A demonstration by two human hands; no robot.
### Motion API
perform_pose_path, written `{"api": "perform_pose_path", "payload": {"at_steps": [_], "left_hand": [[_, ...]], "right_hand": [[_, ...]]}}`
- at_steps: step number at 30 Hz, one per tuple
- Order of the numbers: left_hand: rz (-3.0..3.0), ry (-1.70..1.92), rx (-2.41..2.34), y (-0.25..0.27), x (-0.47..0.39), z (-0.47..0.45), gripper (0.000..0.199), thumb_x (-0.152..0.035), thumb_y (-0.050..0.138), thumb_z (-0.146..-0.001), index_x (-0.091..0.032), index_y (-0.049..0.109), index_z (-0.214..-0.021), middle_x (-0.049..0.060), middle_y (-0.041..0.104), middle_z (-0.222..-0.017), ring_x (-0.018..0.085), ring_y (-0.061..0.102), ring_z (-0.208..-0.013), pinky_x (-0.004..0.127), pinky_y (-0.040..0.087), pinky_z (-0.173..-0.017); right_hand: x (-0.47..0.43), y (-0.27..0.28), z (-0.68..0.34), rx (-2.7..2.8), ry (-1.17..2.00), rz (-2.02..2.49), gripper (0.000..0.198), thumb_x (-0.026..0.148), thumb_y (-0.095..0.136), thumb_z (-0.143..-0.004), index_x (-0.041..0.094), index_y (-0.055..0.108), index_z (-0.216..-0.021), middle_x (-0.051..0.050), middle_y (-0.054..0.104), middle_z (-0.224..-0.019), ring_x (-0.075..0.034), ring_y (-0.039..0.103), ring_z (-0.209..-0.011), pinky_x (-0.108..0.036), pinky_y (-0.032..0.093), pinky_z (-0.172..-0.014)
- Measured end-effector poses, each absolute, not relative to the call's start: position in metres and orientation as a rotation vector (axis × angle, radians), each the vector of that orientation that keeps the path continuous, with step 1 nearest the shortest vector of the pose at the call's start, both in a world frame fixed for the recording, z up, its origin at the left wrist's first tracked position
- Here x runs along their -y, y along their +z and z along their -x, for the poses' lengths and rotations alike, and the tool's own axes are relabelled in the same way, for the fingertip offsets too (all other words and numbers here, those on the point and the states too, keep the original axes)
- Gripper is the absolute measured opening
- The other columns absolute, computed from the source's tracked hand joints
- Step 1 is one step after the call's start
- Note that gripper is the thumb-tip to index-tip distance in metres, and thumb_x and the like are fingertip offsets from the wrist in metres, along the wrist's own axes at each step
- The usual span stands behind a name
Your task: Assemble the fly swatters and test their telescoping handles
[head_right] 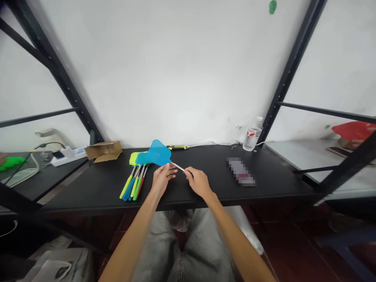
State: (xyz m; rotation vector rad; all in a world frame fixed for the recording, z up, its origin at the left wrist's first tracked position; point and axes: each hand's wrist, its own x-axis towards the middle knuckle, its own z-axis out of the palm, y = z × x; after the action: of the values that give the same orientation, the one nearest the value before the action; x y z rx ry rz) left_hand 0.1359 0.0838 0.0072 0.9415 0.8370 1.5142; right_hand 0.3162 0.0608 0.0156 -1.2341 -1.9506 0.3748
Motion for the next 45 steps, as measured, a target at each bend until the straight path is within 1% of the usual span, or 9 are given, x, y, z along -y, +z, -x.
{"api": "perform_pose_path", "payload": {"at_steps": [3, 6, 11, 15, 18, 27, 34, 39, 45], "left_hand": [[-0.921, 1.521, -0.811, 0.007, -0.081, -0.135, 0.042, -0.048, 0.075, -0.075, -0.013, 0.070, -0.098, 0.014, 0.072, -0.101, 0.017, 0.070, -0.077, 0.024, 0.052, -0.060], [-0.865, 1.526, -0.760, 0.009, -0.079, -0.134, 0.040, -0.047, 0.077, -0.074, -0.014, 0.070, -0.095, 0.012, 0.073, -0.100, 0.016, 0.069, -0.079, 0.024, 0.051, -0.063], [-0.723, 1.574, -0.761, 0.011, -0.089, -0.136, 0.033, -0.043, 0.080, -0.071, -0.014, 0.067, -0.080, 0.005, 0.070, -0.078, 0.015, 0.067, -0.071, 0.026, 0.050, -0.065], [-0.668, 1.571, -0.795, 0.014, -0.097, -0.140, 0.031, -0.042, 0.077, -0.073, -0.014, 0.065, -0.077, 0.006, 0.069, -0.075, 0.016, 0.068, -0.070, 0.025, 0.049, -0.061], [-0.666, 1.590, -0.788, 0.013, -0.098, -0.141, 0.030, -0.041, 0.077, -0.074, -0.013, 0.064, -0.077, 0.006, 0.069, -0.075, 0.016, 0.069, -0.072, 0.025, 0.049, -0.062], [-0.623, 1.674, -0.792, 0.009, -0.092, -0.145, 0.033, -0.042, 0.078, -0.072, -0.013, 0.065, -0.077, 0.006, 0.068, -0.073, 0.020, 0.071, -0.077, 0.027, 0.050, -0.066], [-0.626, 1.736, -0.810, 0.015, -0.105, -0.138, 0.034, -0.043, 0.078, -0.072, -0.012, 0.064, -0.079, 0.006, 0.068, -0.072, 0.017, 0.069, -0.072, 0.024, 0.048, -0.060], [-0.624, 1.772, -0.835, 0.017, -0.115, -0.132, 0.034, -0.043, 0.077, -0.073, -0.012, 0.064, -0.081, 0.006, 0.069, -0.074, 0.015, 0.068, -0.069, 0.022, 0.046, -0.057], [-0.616, 1.797, -0.838, 0.012, -0.114, -0.134, 0.032, -0.041, 0.076, -0.073, -0.013, 0.065, -0.082, 0.006, 0.069, -0.074, 0.015, 0.068, -0.070, 0.023, 0.046, -0.059]], "right_hand": [[-0.057, 0.018, -0.313, 2.001, 0.348, 1.174, 0.026, 0.034, 0.041, -0.099, 0.024, 0.065, -0.096, -0.001, 0.067, -0.080, -0.016, 0.061, -0.072, -0.024, 0.038, -0.069], [-0.054, 0.019, -0.306, 2.043, 0.442, 1.095, 0.029, 0.035, 0.040, -0.099, 0.022, 0.065, -0.095, -0.001, 0.065, -0.075, -0.015, 0.058, -0.065, -0.024, 0.039, -0.067], [-0.061, 0.011, -0.297, 1.971, 0.804, 1.020, 0.037, 0.042, 0.039, -0.098, 0.019, 0.066, -0.090, 0.003, 0.052, -0.060, -0.010, 0.046, -0.050, -0.022, 0.036, -0.054], [-0.068, 0.009, -0.301, 1.838, 1.171, 1.026, 0.040, 0.050, 0.039, -0.095, 0.017, 0.061, -0.089, 0.008, 0.039, -0.054, -0.007, 0.030, -0.039, -0.019, 0.025, -0.040], [-0.066, 0.011, -0.309, 1.835, 1.248, 1.009, 0.040, 0.052, 0.039, -0.094, 0.017, 0.059, -0.089, 0.009, 0.035, -0.054, -0.006, 0.027, -0.039, -0.019, 0.022, -0.039], [-0.050, 0.014, -0.318, 2.026, 0.773, 1.088, 0.043, 0.044, 0.035, -0.098, 0.018, 0.067, -0.086, 0.002, 0.054, -0.061, -0.011, 0.047, -0.054, -0.022, 0.035, -0.055], [-0.047, 0.018, -0.328, 2.108, 0.367, 1.309, 0.034, 0.040, 0.038, -0.100, 0.026, 0.069, -0.099, -0.001, 0.072, -0.086, -0.017, 0.065, -0.078, -0.025, 0.038, -0.069], [-0.051, 0.015, -0.340, 2.108, 0.160, 1.494, 0.030, 0.040, 0.038, -0.101, 0.030, 0.067, -0.104, -0.001, 0.074, -0.096, -0.019, 0.067, -0.086, -0.026, 0.036, -0.066], [-0.048, 0.014, -0.339, 2.112, 0.133, 1.522, 0.031, 0.040, 0.038, -0.101, 0.030, 0.066, -0.106, -0.001, 0.074, -0.100, -0.020, 0.067, -0.087, -0.027, 0.035, -0.065]]}}
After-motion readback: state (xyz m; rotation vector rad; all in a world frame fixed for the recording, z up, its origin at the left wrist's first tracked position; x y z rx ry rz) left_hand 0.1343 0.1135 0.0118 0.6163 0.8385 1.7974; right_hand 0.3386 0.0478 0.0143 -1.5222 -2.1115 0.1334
